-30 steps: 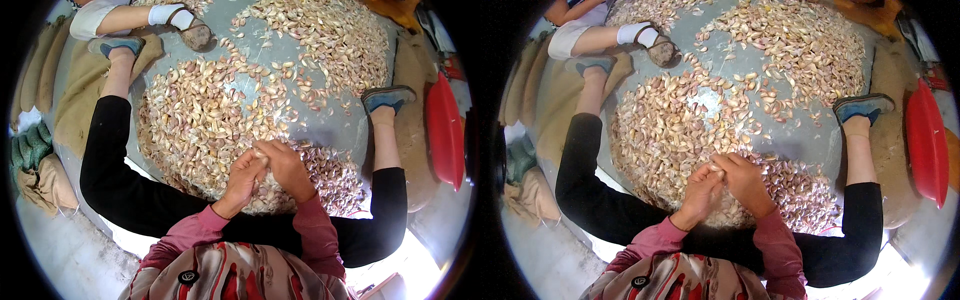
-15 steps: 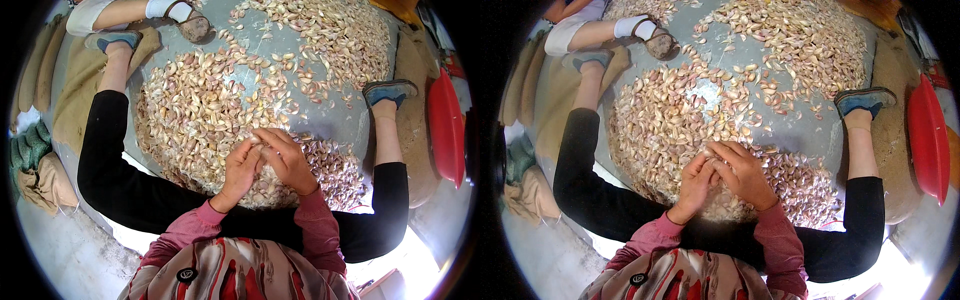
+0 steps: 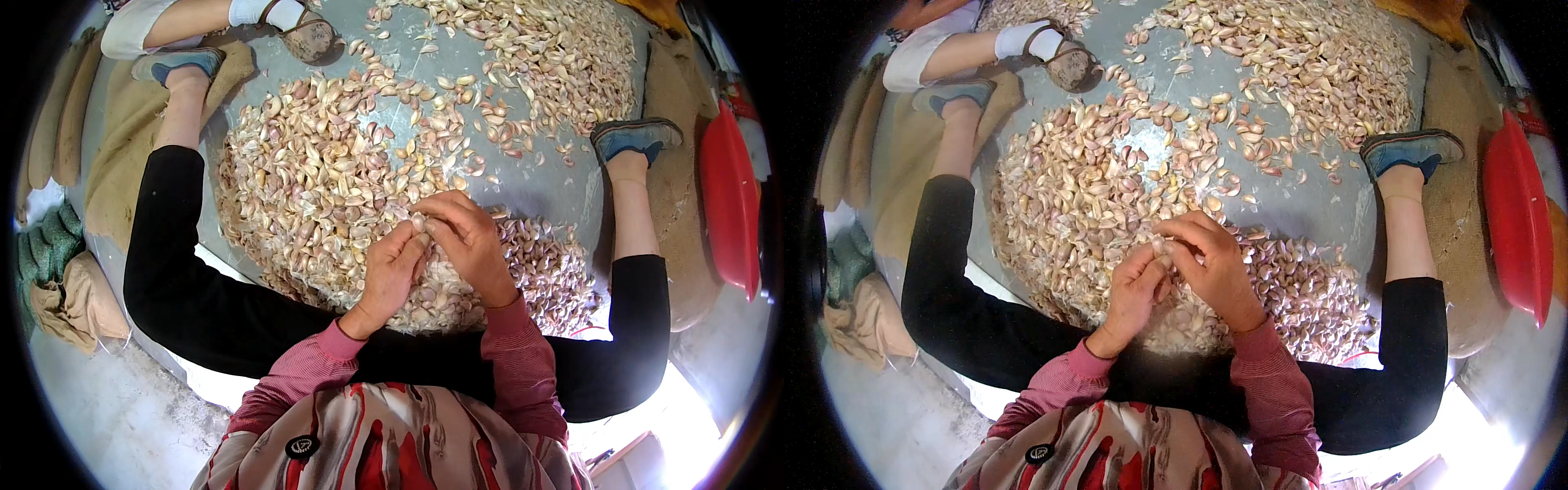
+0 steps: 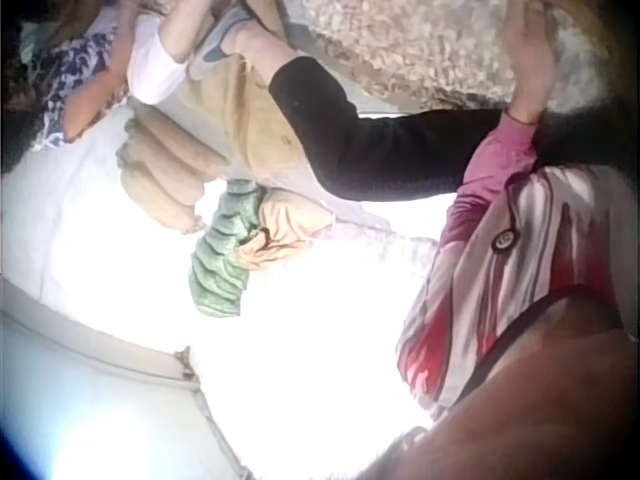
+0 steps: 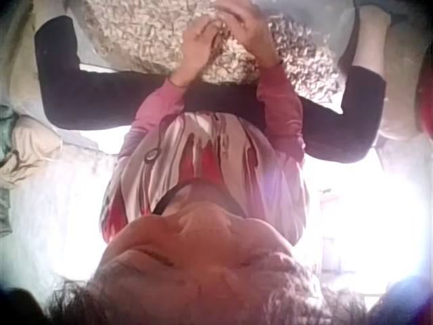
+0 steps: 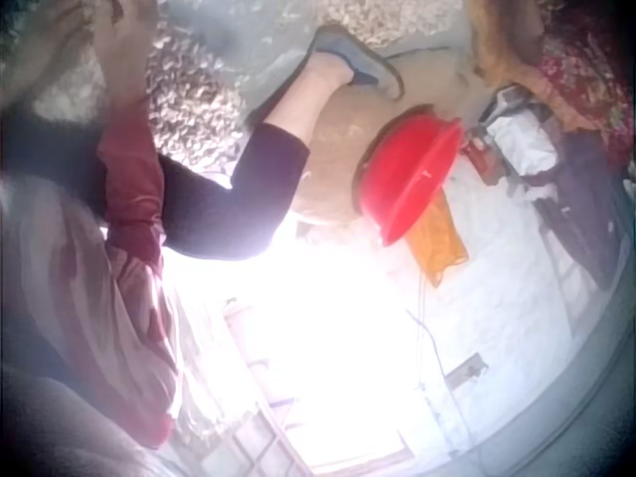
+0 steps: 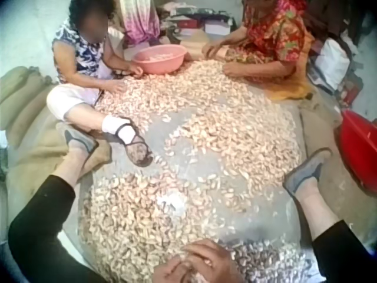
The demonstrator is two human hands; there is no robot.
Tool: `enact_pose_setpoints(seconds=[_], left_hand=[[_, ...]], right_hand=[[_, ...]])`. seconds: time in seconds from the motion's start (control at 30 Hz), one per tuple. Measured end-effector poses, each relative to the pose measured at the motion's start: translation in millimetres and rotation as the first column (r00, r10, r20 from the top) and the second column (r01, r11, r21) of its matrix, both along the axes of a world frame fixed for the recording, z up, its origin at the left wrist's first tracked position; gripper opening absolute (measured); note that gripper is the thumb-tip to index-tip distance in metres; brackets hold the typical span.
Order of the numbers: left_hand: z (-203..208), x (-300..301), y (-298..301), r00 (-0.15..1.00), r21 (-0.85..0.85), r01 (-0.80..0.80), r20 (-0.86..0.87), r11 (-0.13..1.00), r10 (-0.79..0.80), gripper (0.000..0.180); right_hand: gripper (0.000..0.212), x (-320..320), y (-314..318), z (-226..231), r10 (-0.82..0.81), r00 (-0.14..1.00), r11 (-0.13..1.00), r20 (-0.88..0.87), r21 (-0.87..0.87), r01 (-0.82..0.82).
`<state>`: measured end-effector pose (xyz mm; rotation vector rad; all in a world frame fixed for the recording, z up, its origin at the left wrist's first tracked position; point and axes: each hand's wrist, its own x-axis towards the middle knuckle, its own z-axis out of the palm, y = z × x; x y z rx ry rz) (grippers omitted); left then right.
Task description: The person cleans and sorts garlic cloves by hand from a large pile on the floor, picking up individual cloves and moving them into different clusters.
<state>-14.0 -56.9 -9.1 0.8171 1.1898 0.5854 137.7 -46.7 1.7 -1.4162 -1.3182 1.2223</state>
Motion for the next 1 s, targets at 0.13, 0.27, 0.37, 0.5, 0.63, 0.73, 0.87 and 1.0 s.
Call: enact_pose_setpoints(seconds=[0.13, 0.27, 0.37, 0.5, 0.63, 0.73, 0.87, 1.0], left_hand=[[-1, 1, 1, 0.99, -0.022, -0.006, 0.141, 1.0, 0.009, 0.018], [2, 2, -1, 0.991, 0.028, -0.031, 0.131, 0.999, 0.027, 0.02], [4, 3, -3, 0.995, 0.036, -0.025, 0.094, 0.999, 0.022, 0.021], [-2, 2, -8, 0.979, -0.054, -0.058, 0.19, 0.997, 0.068, 0.026], [-5, -2, -8, 0.96, -0.157, -0.109, 0.241, 0.982, 0.145, 0.032], [0, -3, -2, 0.875, -0.375, -0.095, 0.41, 0.922, 0.257, 0.036], [-8, -6, -5, 0.692, -0.502, 0.018, 0.631, 0.865, 0.352, 0.038], [-4, -4, -2, 0.829, -0.492, -0.06, 0.46, 0.869, 0.318, 0.037]], right_hand=[[0.023, 4, -3, -4, -0.027, 0.989, 0.993, -0.148, -0.119, 0.01], [0.024, 0, -6, -5, -0.032, 0.979, 0.989, -0.203, -0.148, 0.002], [0.024, -2, -11, -6, -0.041, 0.978, 0.985, -0.204, -0.175, 0.005], [0.022, -7, -18, -14, -0.074, 0.972, 0.982, -0.223, -0.188, 0.032], [0.019, -15, -22, -12, -0.153, 0.927, 0.959, -0.342, -0.277, 0.055], [0.018, -21, -21, -7, -0.198, 0.92, 0.952, -0.338, -0.292, 0.097], [0.02, -24, -21, -8, -0.217, 0.924, 0.961, -0.315, -0.235, 0.146], [0.022, -24, -25, -14, -0.235, 0.93, 0.95, -0.283, -0.269, 0.158]])
